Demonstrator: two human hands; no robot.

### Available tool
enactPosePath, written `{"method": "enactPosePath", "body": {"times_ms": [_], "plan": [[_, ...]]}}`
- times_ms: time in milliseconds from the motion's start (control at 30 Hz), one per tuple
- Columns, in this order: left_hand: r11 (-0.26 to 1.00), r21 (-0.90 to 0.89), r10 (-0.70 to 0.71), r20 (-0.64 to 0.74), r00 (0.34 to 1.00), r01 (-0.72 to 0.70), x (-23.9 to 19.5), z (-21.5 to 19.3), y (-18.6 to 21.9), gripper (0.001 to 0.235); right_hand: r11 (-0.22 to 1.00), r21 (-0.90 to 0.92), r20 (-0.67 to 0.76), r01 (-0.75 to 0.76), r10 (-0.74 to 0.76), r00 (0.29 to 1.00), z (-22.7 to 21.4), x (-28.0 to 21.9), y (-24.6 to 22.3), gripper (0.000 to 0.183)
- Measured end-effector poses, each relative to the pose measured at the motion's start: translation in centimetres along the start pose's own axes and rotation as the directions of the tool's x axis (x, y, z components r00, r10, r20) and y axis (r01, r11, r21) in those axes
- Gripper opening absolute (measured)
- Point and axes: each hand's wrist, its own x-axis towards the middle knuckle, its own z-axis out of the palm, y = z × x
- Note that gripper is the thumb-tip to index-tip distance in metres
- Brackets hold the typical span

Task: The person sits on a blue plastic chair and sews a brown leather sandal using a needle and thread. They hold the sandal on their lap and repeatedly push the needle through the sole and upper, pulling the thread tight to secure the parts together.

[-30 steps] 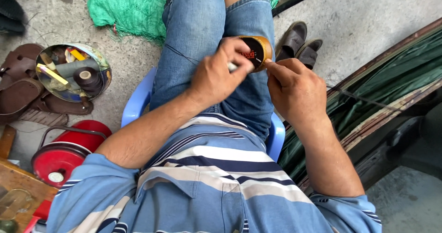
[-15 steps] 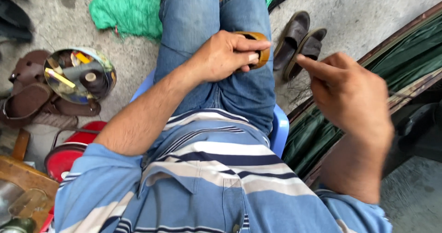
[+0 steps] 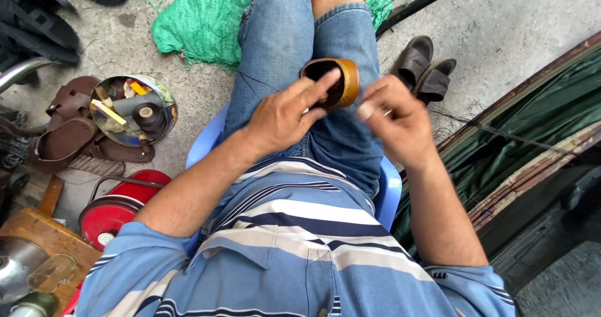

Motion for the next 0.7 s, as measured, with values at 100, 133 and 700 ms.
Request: {"method": "enactPosePath", "body": {"times_ms": [100, 133, 700], "plan": [[0.987, 0.157, -0.019, -0.076, 0.997, 0.031, -0.5, 0.2, 0.1, 0.058, 0.979, -0.039, 0.179, 0.201, -0.191, 0.965, 1.0, 0.7, -2.0, 0.012], [0.991, -0.06, -0.123, -0.001, 0.992, 0.122, -0.3, -0.3, 0.4, 0.064, 0.965, -0.105, 0.215, 0.241, -0.214, 0.953, 1.2, 1.0, -3.0, 0.013], [0.963, 0.129, -0.243, 0.055, 0.968, 0.235, 0.5, -4.0, 2.4, 0.024, 0.86, -0.48, -0.754, 0.171, -0.505, 0.42, -9.6, 1.6, 0.1, 0.041]]}}
